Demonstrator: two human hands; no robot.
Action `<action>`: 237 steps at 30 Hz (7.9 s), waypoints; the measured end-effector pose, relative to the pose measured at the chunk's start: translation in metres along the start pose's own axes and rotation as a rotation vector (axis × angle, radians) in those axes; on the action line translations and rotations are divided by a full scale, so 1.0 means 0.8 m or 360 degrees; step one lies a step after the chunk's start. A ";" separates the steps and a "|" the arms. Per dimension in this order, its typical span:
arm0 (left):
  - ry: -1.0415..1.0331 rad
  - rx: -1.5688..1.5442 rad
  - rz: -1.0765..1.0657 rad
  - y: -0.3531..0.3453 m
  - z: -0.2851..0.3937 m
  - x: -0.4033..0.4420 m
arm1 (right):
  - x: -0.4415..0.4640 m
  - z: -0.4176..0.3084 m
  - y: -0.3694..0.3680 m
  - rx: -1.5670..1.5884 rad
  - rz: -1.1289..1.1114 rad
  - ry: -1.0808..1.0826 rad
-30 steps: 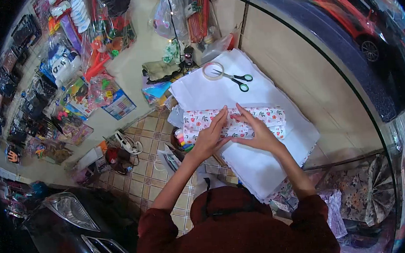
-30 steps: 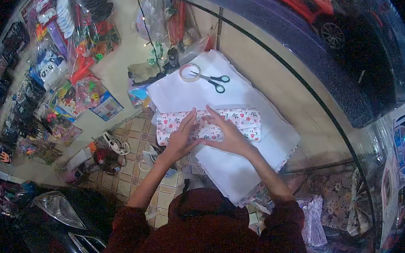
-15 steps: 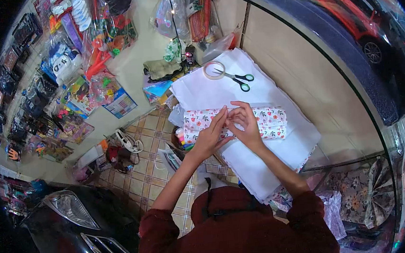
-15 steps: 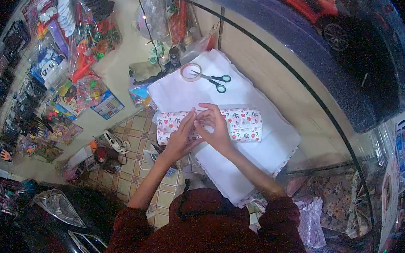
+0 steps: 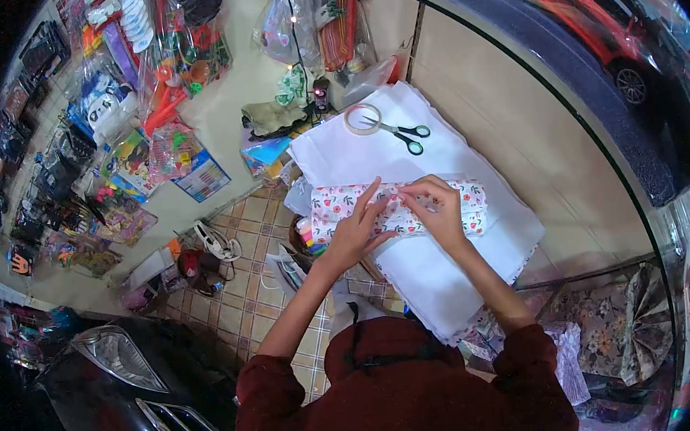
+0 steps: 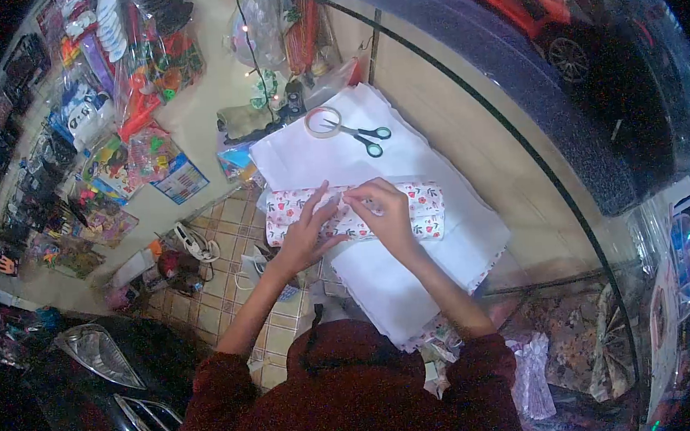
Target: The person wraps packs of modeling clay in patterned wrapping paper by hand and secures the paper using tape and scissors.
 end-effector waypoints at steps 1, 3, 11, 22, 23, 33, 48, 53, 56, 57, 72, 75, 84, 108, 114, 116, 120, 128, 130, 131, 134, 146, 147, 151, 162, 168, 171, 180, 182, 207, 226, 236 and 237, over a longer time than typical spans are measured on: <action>-0.0003 0.0007 0.0007 0.001 0.000 -0.001 | 0.002 0.003 0.003 0.0015 -0.0015 -0.0025; -0.0009 0.0021 0.0022 0.001 0.002 -0.002 | 0.006 0.010 0.010 0.0045 -0.0043 -0.0074; -0.0378 0.0354 -0.0054 0.000 0.018 0.005 | 0.002 0.010 0.039 -0.0004 -0.0532 -0.0227; -0.0389 0.0555 -0.0049 -0.003 0.012 0.005 | -0.035 0.010 0.030 -0.0383 -0.0779 0.0180; -0.0390 0.0566 -0.0048 -0.003 0.011 0.007 | -0.037 0.010 0.028 -0.0356 -0.0755 0.0169; -0.0377 0.0453 -0.0237 -0.017 0.001 0.006 | -0.047 0.014 0.017 -0.0353 -0.0779 0.0085; -0.0371 0.0381 0.0177 -0.017 0.003 -0.006 | -0.052 0.022 0.017 -0.0282 -0.0636 0.0040; -0.0232 0.0353 0.0354 -0.019 0.013 -0.023 | -0.052 0.019 0.018 -0.0222 -0.0570 0.0055; -0.0187 0.0341 0.0405 -0.021 0.016 -0.026 | -0.050 0.022 0.019 -0.0218 -0.0662 -0.0017; -0.0188 0.0336 0.0420 -0.021 0.016 -0.027 | -0.047 0.018 0.021 -0.0137 -0.0655 -0.0065; 0.0231 0.0225 0.0323 -0.003 0.030 0.002 | -0.020 0.017 0.023 0.0147 -0.0597 -0.0232; 0.0189 0.0244 0.0355 -0.004 0.028 0.003 | -0.020 0.028 0.019 0.0219 -0.0551 -0.0404; 0.0056 0.0407 0.0453 -0.008 0.031 0.008 | -0.023 0.029 0.012 0.0230 -0.0513 -0.0472; 0.0288 0.0140 0.0372 0.002 0.026 0.001 | -0.022 0.038 0.009 0.0208 -0.0440 -0.0521; 0.0448 0.0039 0.0281 0.005 0.020 0.001 | -0.018 0.038 0.013 0.0041 -0.0427 -0.0560; 0.0364 0.0001 0.0372 0.005 0.018 0.002 | -0.017 0.033 0.015 0.0016 -0.0409 -0.0511; 0.0375 0.0014 0.0368 0.007 0.019 0.005 | -0.011 0.023 0.018 -0.0155 -0.0347 -0.0297; 0.0439 0.0008 0.0312 0.009 0.021 0.006 | -0.014 0.025 0.016 -0.0245 -0.0397 -0.0110; 0.0398 0.0024 0.0348 0.007 0.019 0.006 | -0.014 0.029 0.014 -0.0306 -0.0425 -0.0097; 0.0417 0.0041 0.0343 0.006 0.017 0.007 | -0.015 0.031 0.013 -0.0342 -0.0438 -0.0121; 0.0420 0.0075 0.0327 0.006 0.017 0.009 | -0.015 0.034 0.011 -0.0388 -0.0469 -0.0165; 0.0553 0.0213 0.0163 0.002 0.015 0.016 | -0.017 0.036 0.005 -0.0460 -0.0429 -0.0089; 0.0556 0.0225 0.0150 0.001 0.015 0.017 | -0.017 0.036 0.005 -0.0481 -0.0423 -0.0045; 0.0529 0.0234 0.0160 0.000 0.015 0.018 | -0.016 0.036 0.003 -0.0492 -0.0421 -0.0062; 0.0502 0.0273 0.0159 -0.001 0.017 0.018 | -0.012 0.035 -0.001 -0.0511 -0.0466 -0.0046; 0.0471 0.0349 0.0205 -0.003 0.019 0.020 | -0.014 0.036 -0.002 -0.0536 -0.0436 -0.0082; 0.0412 0.0338 0.0248 -0.003 0.020 0.019 | -0.014 0.037 -0.004 -0.0558 -0.0458 -0.0061; 0.0543 0.0329 0.0216 0.000 0.018 0.017 | -0.016 0.032 -0.007 -0.0650 -0.0411 0.0016; 0.0548 0.0338 0.0241 0.001 0.020 0.016 | -0.019 0.030 -0.007 -0.0656 -0.0367 0.0000; 0.0171 0.0359 0.0400 -0.002 0.031 -0.011 | -0.021 0.039 -0.007 -0.0588 -0.0352 -0.0075; 0.0097 0.0752 -0.0119 -0.043 0.067 -0.046 | -0.010 0.039 0.025 -0.1137 -0.0380 -0.0315; 0.0101 0.0866 -0.0123 -0.050 0.059 -0.049 | -0.026 0.032 0.041 -0.0681 -0.0190 -0.0348; 0.0109 0.0867 -0.0120 -0.051 0.059 -0.049 | -0.030 0.021 0.040 -0.0690 -0.0148 -0.0262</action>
Point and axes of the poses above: each hand's wrist, its own x-axis towards the middle knuckle, its own y-axis out of the back of the hand, z = x × y, the point moved 4 cm from there along x, towards the middle knuckle, and after that the axes turned 12 degrees about z, right-handed, at the moved point
